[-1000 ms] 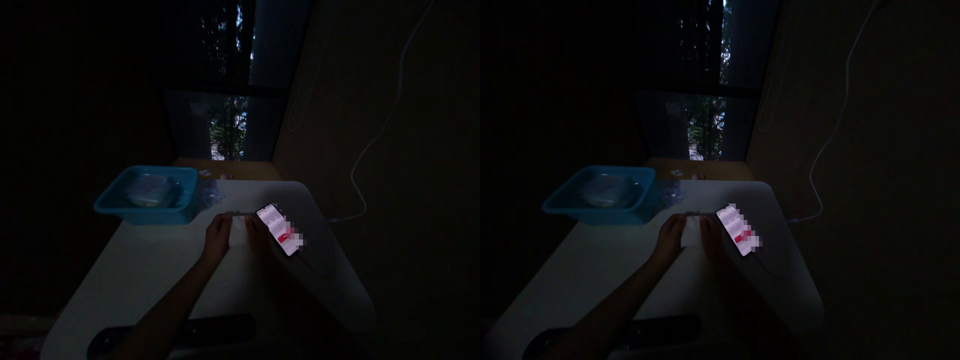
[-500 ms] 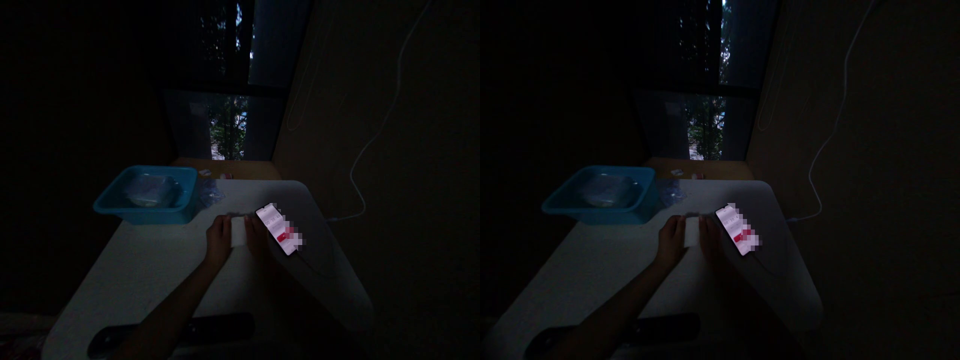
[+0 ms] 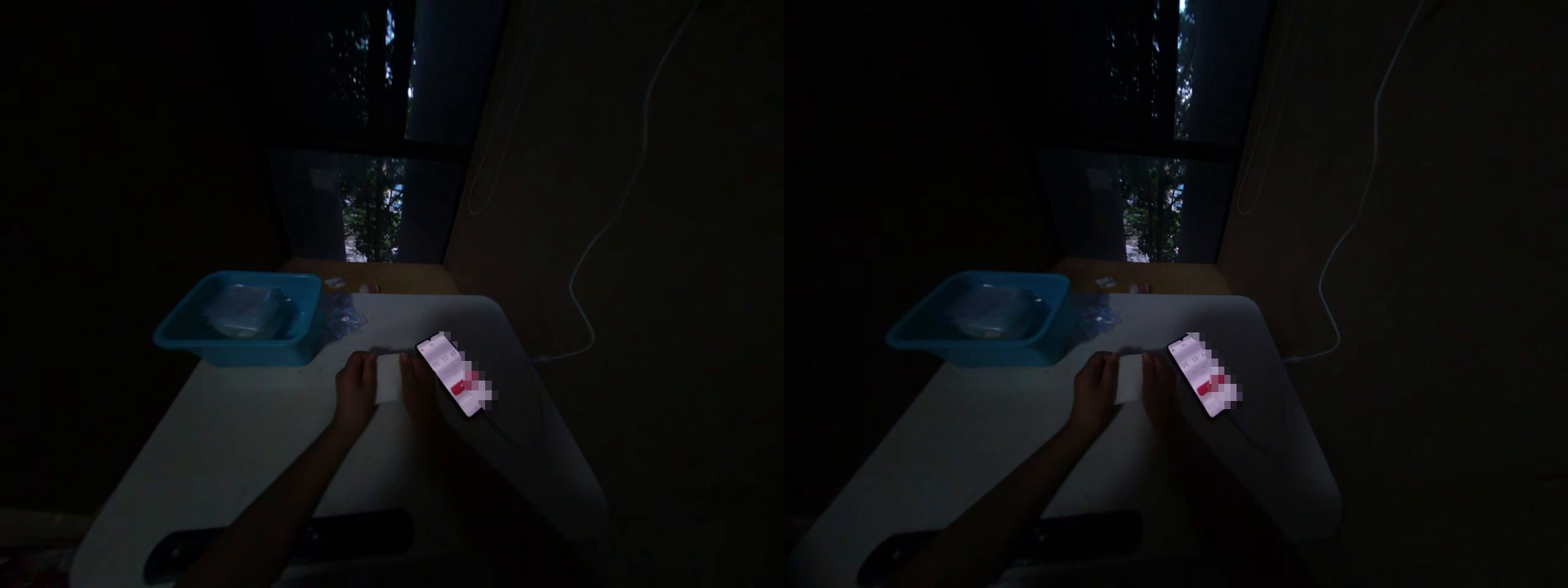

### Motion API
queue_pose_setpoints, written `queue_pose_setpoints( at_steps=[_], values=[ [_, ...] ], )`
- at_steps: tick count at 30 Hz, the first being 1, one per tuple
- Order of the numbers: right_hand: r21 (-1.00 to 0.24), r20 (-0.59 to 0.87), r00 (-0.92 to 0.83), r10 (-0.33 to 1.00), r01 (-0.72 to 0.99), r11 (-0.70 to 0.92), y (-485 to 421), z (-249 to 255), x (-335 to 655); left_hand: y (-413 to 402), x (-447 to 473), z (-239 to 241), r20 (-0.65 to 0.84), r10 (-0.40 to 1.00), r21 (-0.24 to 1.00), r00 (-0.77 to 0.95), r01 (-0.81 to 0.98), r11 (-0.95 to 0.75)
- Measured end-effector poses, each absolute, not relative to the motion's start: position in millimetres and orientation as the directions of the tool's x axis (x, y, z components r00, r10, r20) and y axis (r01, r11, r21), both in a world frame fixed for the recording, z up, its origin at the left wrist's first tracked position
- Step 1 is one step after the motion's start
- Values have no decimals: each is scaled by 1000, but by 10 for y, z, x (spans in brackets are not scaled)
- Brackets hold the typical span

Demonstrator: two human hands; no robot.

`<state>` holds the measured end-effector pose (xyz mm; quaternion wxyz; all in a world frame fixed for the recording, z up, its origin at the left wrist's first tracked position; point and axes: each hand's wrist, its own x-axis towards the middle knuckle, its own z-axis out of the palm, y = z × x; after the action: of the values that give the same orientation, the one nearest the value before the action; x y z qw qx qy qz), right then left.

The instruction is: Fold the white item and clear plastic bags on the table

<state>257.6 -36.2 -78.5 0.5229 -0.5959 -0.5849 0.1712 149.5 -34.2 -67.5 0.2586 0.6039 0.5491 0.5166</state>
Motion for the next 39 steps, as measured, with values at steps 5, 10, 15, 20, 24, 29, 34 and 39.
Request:
queue_pose_setpoints(
  at_steps=[5, 10, 15, 20, 24, 29, 34, 39],
  values=[
    [-828, 399, 243, 884, 510, 234, -367, -768, 2575, -353, 1475, -666, 321, 939, 894, -126, 367, -257],
    [-844, 362, 283, 888, 503, 184, -369, -772, 2610, -373, 1478, -667, 271, 957, 934, -105, 269, -235],
    [-869, 329, 331, 884, 474, 146, -360, -754, 2619, -358, 1482, -699, 192, 980, 963, -54, 203, -177],
    [-873, 337, 311, 889, 456, 171, -370, -730, 2613, -346, 1460, -750, 226, 973, 952, -46, 223, -210],
    [-873, 335, 310, 890, 457, 170, -376, -722, 2607, -347, 1456, -767, 226, 973, 957, -54, 198, -212],
    [-882, 336, 301, 892, 434, 185, -353, -769, 2620, -358, 1465, -732, 244, 968, 948, -65, 228, -223],
    [-893, 320, 326, 889, 418, 168, -340, -878, 2662, -370, 1453, -701, 265, 961, 938, -73, 251, -240],
    [-906, 298, 243, 923, 376, 194, -383, -936, 2709, -360, 1439, -728, 285, 955, 930, -89, 268, -252]
  ],
)
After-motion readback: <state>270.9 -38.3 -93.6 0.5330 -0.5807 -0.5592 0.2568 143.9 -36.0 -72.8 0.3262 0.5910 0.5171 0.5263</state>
